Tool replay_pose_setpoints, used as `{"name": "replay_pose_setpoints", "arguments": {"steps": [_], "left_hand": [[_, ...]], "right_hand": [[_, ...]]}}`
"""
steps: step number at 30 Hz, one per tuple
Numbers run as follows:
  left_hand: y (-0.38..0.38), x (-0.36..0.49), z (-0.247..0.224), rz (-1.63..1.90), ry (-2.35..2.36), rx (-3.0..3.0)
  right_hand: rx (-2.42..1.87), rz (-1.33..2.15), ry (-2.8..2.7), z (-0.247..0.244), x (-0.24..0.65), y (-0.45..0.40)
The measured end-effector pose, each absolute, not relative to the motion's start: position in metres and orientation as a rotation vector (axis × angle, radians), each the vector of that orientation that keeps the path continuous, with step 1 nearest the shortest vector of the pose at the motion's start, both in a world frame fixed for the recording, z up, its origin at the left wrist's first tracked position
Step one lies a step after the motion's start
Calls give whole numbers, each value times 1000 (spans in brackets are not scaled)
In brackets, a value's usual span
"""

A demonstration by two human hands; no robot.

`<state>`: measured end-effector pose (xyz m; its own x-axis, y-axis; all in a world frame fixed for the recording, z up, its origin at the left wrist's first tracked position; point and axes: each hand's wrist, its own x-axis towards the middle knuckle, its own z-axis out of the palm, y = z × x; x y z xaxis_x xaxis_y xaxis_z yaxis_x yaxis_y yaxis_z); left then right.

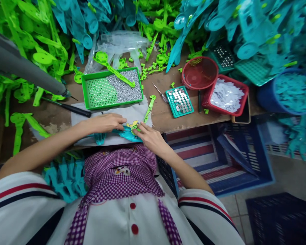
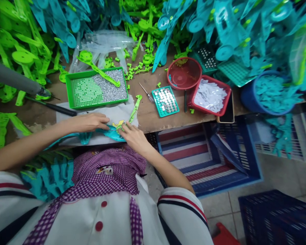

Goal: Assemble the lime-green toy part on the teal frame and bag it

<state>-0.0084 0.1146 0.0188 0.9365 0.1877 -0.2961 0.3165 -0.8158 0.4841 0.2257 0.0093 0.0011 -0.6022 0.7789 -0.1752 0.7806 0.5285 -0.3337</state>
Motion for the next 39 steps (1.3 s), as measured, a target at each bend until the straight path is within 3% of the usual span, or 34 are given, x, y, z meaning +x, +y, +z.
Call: {"name": "replay_pose_setpoints", "arguments": {"steps": [8,12,17,22,26,34,39], "left_hand": [[111,-6,17,-243,313,2645],[101,-10,12,-226,422,2714],[92,-18,1,-96,628,2702],[86,-21,-7,16,760,2596],[77,-23,-12,88,860,2568],[73,-28,-13,96,903,2542],[71,-36,-18,273,1040,2463]], "right_hand": [[1406,-604,2681,3,223,11],[1475,-768,2779,1,238,4],[2155,-921,2861,10,260,18],[2838,-1042,2755,10,241,98],[2581,-1258,2719,16,223,143],[1962,-613,2988,42,162,232],[2002,-352,2649,22,126,293]]}}
